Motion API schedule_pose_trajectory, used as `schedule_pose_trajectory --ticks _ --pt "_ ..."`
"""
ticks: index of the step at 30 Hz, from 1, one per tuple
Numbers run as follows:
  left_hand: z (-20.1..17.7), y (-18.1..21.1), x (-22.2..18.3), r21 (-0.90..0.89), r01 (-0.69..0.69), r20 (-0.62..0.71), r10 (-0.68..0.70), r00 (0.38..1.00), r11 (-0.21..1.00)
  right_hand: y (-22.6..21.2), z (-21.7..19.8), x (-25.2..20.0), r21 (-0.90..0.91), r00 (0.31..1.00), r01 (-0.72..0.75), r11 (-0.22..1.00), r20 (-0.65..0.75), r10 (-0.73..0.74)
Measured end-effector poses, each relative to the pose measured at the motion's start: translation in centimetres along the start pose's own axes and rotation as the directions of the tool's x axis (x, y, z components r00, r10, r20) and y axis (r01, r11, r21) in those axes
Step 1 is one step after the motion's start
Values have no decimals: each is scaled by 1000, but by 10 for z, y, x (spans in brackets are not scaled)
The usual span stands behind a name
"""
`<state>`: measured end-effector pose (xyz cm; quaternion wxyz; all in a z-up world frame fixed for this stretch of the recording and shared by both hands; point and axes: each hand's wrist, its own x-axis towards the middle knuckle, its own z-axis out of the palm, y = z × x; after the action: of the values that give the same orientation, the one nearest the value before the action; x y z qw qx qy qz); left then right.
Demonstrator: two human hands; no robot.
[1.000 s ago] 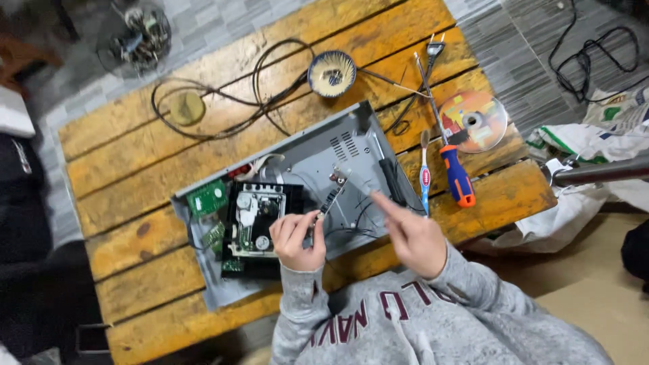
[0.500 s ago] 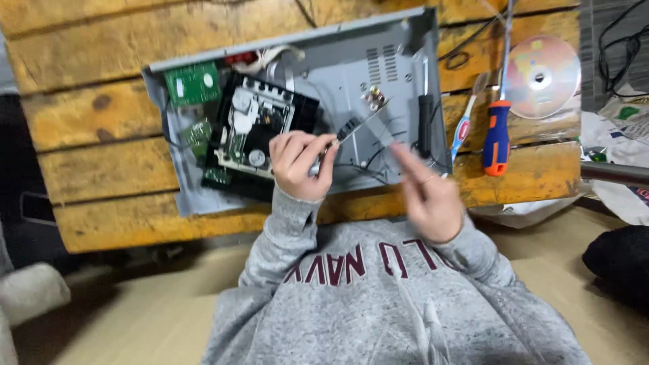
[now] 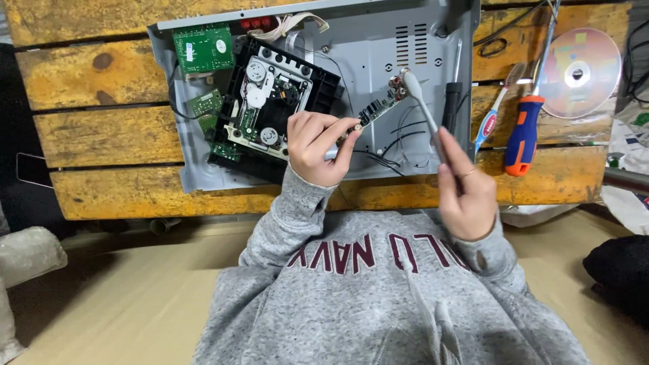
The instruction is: Cleaning and inspecting a circuit board inside an electronic device using a toothbrush and a probe
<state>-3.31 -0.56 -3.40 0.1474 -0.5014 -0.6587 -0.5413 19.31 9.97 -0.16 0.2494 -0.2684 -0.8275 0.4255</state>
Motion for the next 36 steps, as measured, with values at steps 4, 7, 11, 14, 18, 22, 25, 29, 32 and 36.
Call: schedule_pose_trajectory --ticks 4,7,11,14,18,22,25,29,32,36 --pt "0 -1 -1 8 -16 9 16 1000 1000 -5 16 -6 24 999 34 999 -8 -33" --pt "-1 -1 0 10 -3 10 3 1000 1000 -7 9 -2 43 997 7 999 76 -10" --pt "-4 0 1 9 34 11 -34 999 999 8 16 -14 -9 998 40 999 54 -40" --pt "-5 2 0 6 47 7 -47 999 999 -1 14 -12 -27 994 50 998 96 -47" --pt "-4 0 2 9 36 10 -36 999 999 -7 5 -1 -40 997 68 997 31 -67" --pt "-4 1 3 8 24 23 -24 999 1000 -10 13 -7 30 993 67 997 93 -69" --pt "-3 -1 0 14 10 9 -10 1000 1000 6 7 -9 -7 994 70 998 80 -69" --pt "-3 1 1 2 23 1 -23 1000 1000 7 7 -12 -33 997 57 998 54 -55" --pt "-3 2 2 2 24 -6 -24 1000 1000 -3 6 -7 -25 996 56 998 73 -54" --pt "-4 9 8 6 14 6 -14 1000 1000 -5 2 -4 22 996 57 998 61 -58"
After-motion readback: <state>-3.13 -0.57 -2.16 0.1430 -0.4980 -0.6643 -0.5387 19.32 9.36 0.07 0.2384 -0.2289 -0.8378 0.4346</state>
